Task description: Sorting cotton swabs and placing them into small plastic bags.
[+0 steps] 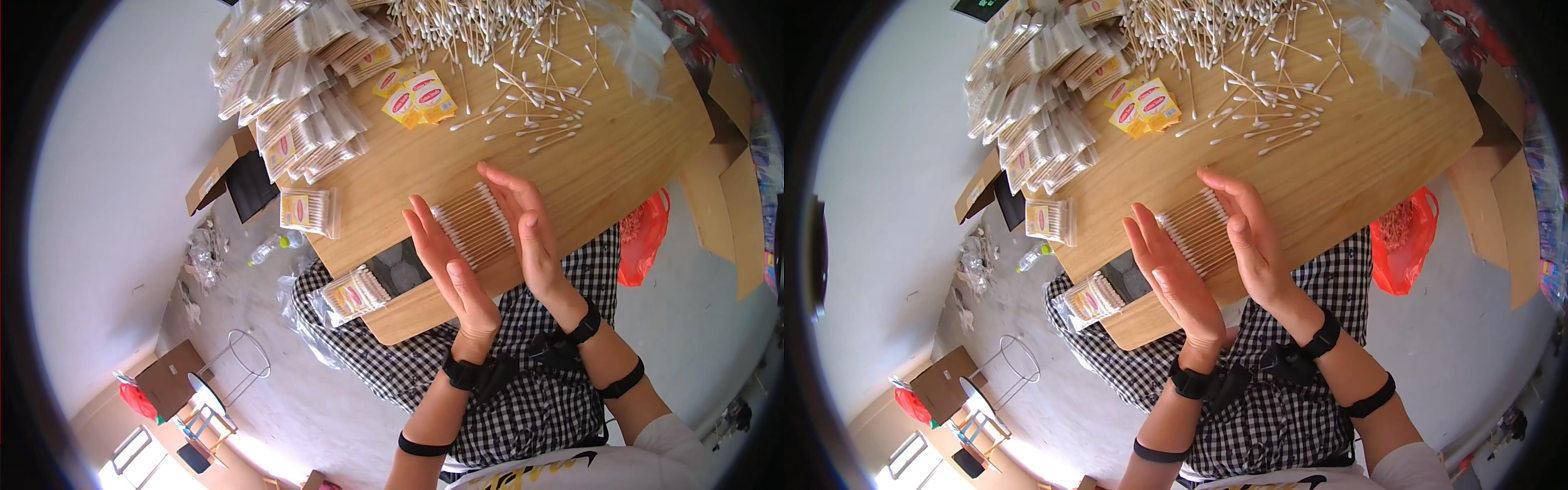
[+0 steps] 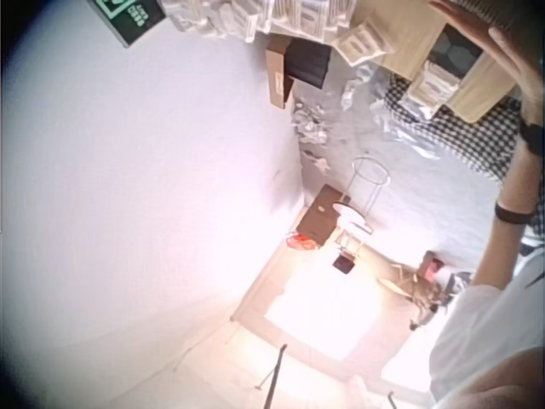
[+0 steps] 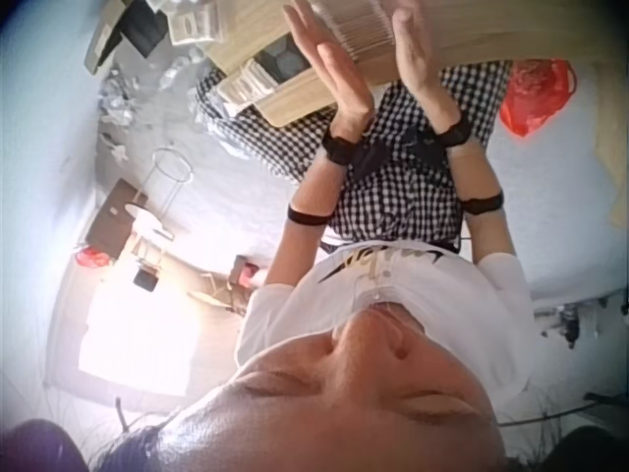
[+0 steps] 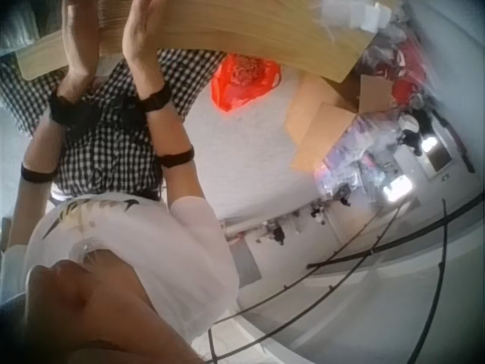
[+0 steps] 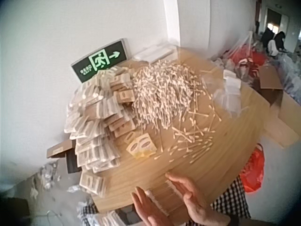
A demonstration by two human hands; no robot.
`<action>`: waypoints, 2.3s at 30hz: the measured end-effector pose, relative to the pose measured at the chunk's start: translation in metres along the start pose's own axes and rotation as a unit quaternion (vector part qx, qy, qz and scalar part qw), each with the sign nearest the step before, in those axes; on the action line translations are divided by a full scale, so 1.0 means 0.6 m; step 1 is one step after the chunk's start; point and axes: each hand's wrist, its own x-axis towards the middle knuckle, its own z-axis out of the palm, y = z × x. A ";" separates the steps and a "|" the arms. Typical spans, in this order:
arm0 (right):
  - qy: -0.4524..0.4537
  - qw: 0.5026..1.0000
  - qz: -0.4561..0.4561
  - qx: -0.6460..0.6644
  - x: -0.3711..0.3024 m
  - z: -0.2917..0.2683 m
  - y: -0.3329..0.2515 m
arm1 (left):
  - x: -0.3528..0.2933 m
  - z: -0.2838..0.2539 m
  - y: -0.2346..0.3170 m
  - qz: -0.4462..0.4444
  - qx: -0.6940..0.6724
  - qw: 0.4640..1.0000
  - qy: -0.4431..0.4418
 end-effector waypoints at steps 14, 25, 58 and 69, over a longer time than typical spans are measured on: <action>-0.002 1.000 -0.002 0.029 0.027 0.006 0.009 | 0.037 -0.016 0.002 -0.002 -0.039 0.999 0.008; 0.098 0.980 -0.063 -0.161 0.010 -0.106 -0.016 | -0.086 -0.120 0.067 0.190 0.267 0.859 -0.392; -0.318 0.622 -0.230 -0.678 0.115 -0.008 -0.063 | 0.013 -0.031 -0.023 0.144 0.618 0.750 -0.185; -0.282 0.542 -0.181 -0.770 0.097 -0.089 -0.142 | 0.011 -0.031 -0.029 0.148 0.610 0.759 -0.171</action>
